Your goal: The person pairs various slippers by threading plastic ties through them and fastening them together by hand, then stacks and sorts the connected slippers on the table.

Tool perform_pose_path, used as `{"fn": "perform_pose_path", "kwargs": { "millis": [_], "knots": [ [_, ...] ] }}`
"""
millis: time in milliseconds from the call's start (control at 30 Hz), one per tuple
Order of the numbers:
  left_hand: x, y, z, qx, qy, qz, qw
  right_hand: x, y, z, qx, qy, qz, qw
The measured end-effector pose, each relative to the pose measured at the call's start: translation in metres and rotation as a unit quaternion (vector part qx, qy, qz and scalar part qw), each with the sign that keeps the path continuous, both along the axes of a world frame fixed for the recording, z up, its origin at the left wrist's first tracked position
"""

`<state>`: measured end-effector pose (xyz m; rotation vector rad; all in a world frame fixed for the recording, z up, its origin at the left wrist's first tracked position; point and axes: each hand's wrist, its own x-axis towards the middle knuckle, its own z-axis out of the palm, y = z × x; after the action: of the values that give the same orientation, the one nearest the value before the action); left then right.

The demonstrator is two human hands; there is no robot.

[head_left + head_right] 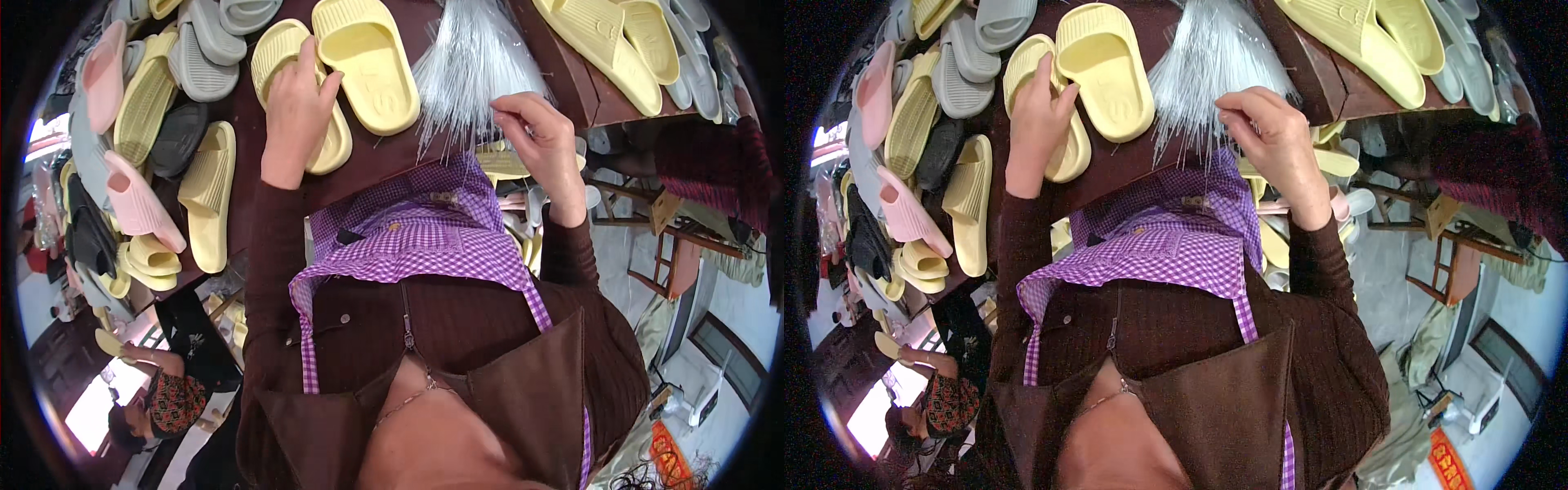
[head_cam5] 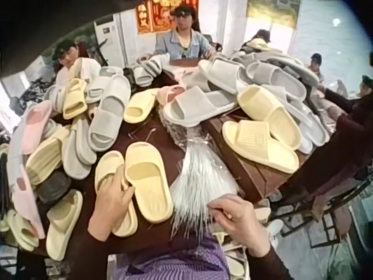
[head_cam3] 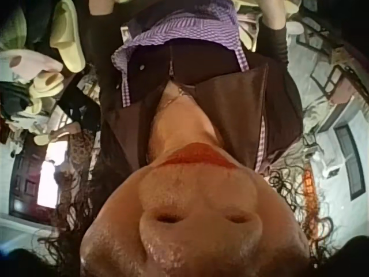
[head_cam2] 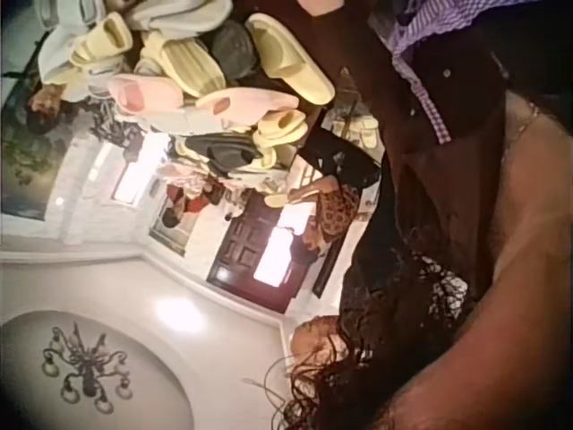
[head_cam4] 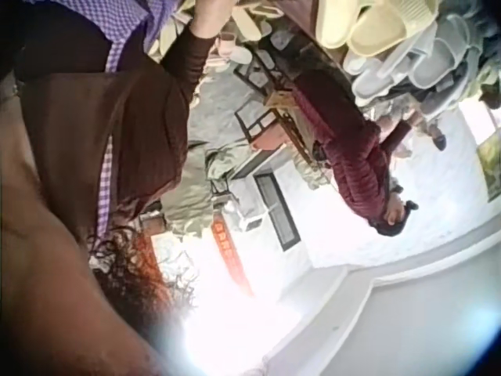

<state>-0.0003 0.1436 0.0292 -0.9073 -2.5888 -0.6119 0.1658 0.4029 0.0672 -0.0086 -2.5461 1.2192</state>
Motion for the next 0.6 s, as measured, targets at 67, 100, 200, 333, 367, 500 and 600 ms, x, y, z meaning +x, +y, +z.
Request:
{"fn": "perform_pose_path", "kwargs": {
  "millis": [67, 100, 200, 333, 367, 500, 600],
  "knots": [
    [0.012, -0.003, 0.003, 0.021, 0.024, -0.007, 0.999, 0.009, -0.003, -0.005, 0.014, 0.01, 0.025, 1.0],
    [0.017, -0.005, 0.005, 0.017, 0.024, -0.005, 1.0, 0.012, -0.006, -0.007, 0.029, 0.027, 0.053, 0.998],
    [0.036, -0.005, 0.008, 0.078, 0.069, -0.049, 0.993, 0.02, -0.014, -0.01, 0.028, -0.009, 0.114, 0.993],
    [0.055, 0.004, 0.022, 0.1, 0.047, -0.097, 0.989, 0.039, -0.008, -0.024, -0.004, -0.206, 0.185, 0.961],
    [0.059, 0.004, 0.021, 0.1, 0.045, -0.098, 0.989, 0.047, -0.003, -0.032, -0.008, -0.292, 0.193, 0.937],
    [0.073, 0.009, 0.017, 0.16, 0.0, -0.105, 0.981, 0.067, -0.013, -0.075, -0.073, -0.309, 0.072, 0.945],
    [0.088, 0.022, 0.016, 0.205, -0.114, -0.13, 0.963, 0.066, -0.032, -0.092, -0.162, -0.283, 0.003, 0.945]
  ]
}}
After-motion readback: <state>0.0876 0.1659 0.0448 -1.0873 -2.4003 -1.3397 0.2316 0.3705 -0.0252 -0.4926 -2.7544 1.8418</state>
